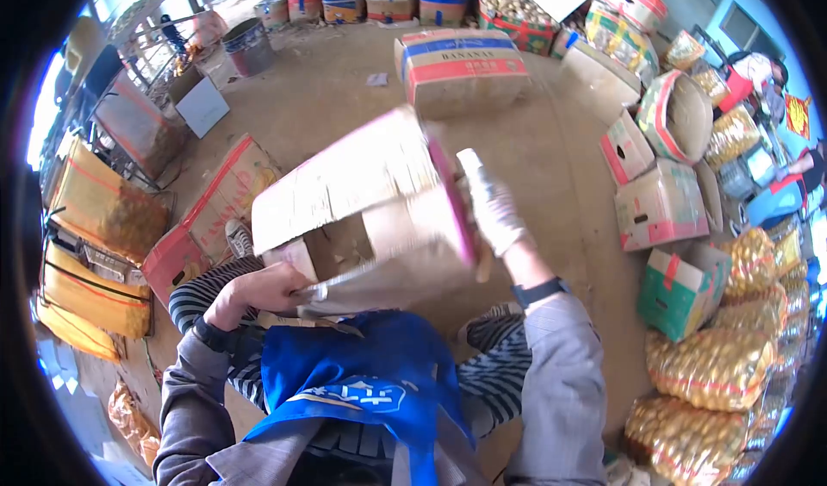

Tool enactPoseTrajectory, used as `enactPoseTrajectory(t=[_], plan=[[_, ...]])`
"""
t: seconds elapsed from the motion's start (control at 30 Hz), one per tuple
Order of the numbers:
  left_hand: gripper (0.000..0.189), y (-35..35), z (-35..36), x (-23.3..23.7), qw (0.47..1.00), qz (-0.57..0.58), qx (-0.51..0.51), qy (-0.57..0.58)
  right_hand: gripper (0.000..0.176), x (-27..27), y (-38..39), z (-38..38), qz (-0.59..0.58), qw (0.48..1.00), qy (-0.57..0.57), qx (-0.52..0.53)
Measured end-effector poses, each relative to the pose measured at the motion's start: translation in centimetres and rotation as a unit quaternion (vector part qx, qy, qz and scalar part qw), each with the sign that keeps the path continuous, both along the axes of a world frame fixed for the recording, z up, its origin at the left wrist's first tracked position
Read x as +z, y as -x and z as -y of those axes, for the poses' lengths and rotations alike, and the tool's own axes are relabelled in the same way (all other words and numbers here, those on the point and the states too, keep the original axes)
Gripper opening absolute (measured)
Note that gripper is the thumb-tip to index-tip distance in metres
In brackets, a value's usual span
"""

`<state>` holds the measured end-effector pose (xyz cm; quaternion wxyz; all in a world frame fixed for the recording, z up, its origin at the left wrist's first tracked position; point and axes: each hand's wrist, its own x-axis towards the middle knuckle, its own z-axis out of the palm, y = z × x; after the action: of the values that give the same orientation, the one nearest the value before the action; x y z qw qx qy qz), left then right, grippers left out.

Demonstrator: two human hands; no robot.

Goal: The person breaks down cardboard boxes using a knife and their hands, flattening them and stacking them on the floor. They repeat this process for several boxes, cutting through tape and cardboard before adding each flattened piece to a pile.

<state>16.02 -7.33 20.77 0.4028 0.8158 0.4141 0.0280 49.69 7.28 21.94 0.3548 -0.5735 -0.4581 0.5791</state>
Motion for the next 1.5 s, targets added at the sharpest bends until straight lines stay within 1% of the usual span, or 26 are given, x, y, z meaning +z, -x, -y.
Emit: enactPoseTrajectory(t=[0.03, 0.07, 0.1, 0.13, 0.17, 0.2, 0.23, 0.3, 0.33, 0.43, 0.53, 0.57, 0.67, 0.7, 0.8, 0.87, 0.93, 1.03, 1.13, 1.2, 1.23, 1.27, 1.33, 1.4, 1.47, 1.5], plan=[[0.034, 0.1, 0.3, -0.2, 0.995, -0.05, -0.058, 0.07, 0.047, -4.2, 0.4, 0.8, -0.057, 0.997, -0.054, 0.027], [0.041, 0.6, 0.5, -1.4, 0.993, -0.011, -0.071, 0.096, 0.045, -7.3, -0.2, 1.4, -0.046, 0.998, -0.004, 0.047], [0.048, 1.2, 0.7, -3.6, 0.989, 0.03, -0.081, 0.124, 0.046, -9.0, 0.4, 2.8, 0.05, 0.993, 0.074, 0.08], [0.056, 1.6, 0.5, -5.8, 0.982, 0.068, -0.091, 0.148, 0.046, -13.2, -0.4, 4.3, -0.007, 0.99, 0.021, 0.142], [0.08, 1.9, -1.1, -7.7, 0.977, 0.054, -0.078, 0.191, 0.045, -13.3, 0.2, 5.0, -0.023, 0.992, -0.027, 0.119], [0.091, 1.2, -1.4, -10.3, 0.879, 0.214, 0.199, 0.377, 0.047, -13.2, 0.7, 5.8, -0.036, 0.992, -0.074, 0.098], [0.096, 1.0, -2.8, -11.0, 0.796, 0.156, 0.344, 0.472, 0.045, -14.0, 0.4, 5.7, -0.027, 0.987, -0.104, 0.119], [0.087, 0.0, -4.1, -12.8, 0.585, 0.317, 0.532, 0.524, 0.045, -15.3, -0.1, 5.3, -0.023, 0.98, -0.134, 0.148], [0.083, -0.7, -4.8, -12.9, 0.457, 0.387, 0.604, 0.526, 0.045, -15.2, -0.1, 5.2, -0.028, 0.978, -0.131, 0.157], [0.062, -2.8, -4.1, -13.5, 0.352, 0.529, 0.62, 0.46, 0.041, -13.4, -1.1, 6.3, -0.066, 0.985, -0.004, 0.16], [0.037, -3.2, -3.5, -15.0, 0.364, 0.645, 0.608, 0.287, 0.039, -15.8, -2.0, 5.7, -0.078, 0.98, -0.061, 0.174], [0.018, -3.3, -3.2, -14.6, 0.396, 0.622, 0.609, 0.292, 0.039, -16.6, -1.9, 5.2, -0.046, 0.975, -0.104, 0.191], [0.014, -3.4, -2.7, -13.5, 0.45, 0.606, 0.602, 0.26, 0.04, -15.2, -1.4, 4.7, -0.015, 0.985, -0.099, 0.144], [0.011, -3.1, -2.6, -13.4, 0.431, 0.612, 0.613, 0.252, 0.039, -15.1, -0.8, 4.5, -0.044, 0.988, -0.109, 0.104], [0.009, -2.8, -1.9, -12.7, 0.432, 0.616, 0.613, 0.24, 0.043, -13.4, -0.9, 4.4, -0.02, 0.995, 0.023, 0.099], [0.012, -2.6, -1.5, -12.9, 0.435, 0.626, 0.602, 0.238, 0.048, -13.1, -0.7, 4.1, 0.023, 0.99, 0.058, 0.129], [0.015, -1.8, -1.2, -14.0, 0.445, 0.659, 0.557, 0.24, 0.054, -12.0, -0.8, 3.7, 0.068, 0.979, 0.082, 0.174], [0.019, -2.2, -1.4, -13.7, 0.414, 0.62, 0.634, 0.207, 0.059, -10.3, -1.5, 3.6, 0.131, 0.945, 0.104, 0.28], [0.022, -2.5, -1.6, -13.6, 0.383, 0.643, 0.634, 0.193, 0.06, -9.1, -1.6, 2.8, 0.188, 0.901, 0.139, 0.365], [0.013, -3.0, -2.1, -11.9, 0.347, 0.634, 0.671, 0.165, 0.056, -8.7, -1.3, 3.4, 0.213, 0.883, 0.161, 0.385], [0.011, -3.1, -2.2, -11.2, 0.327, 0.63, 0.688, 0.15, 0.051, -12.9, -1.9, 4.0, 0.269, 0.798, 0.036, 0.537], [0.016, -0.8, -2.3, -13.7, 0.348, 0.68, 0.627, 0.154, 0.047, -18.1, -2.3, 5.4, 0.309, 0.675, -0.09, 0.665], [0.016, 0.2, -2.7, -14.7, 0.413, 0.743, 0.501, 0.163, 0.037, -19.2, -0.9, 8.8, 0.313, 0.752, -0.058, 0.577], [0.017, -0.9, -2.3, -12.2, 0.477, 0.655, 0.568, 0.141, 0.037, -15.3, 0.5, 9.1, 0.438, 0.666, -0.014, 0.604], [0.022, -2.1, -1.1, -9.3, 0.546, 0.572, 0.604, 0.095, 0.032, -14.5, 1.7, 8.7, 0.401, 0.665, -0.166, 0.608], [0.026, -1.8, -0.8, -10.6, 0.557, 0.555, 0.613, 0.08, 0.031, -13.1, 3.1, 8.4, 0.389, 0.652, -0.215, 0.614]])
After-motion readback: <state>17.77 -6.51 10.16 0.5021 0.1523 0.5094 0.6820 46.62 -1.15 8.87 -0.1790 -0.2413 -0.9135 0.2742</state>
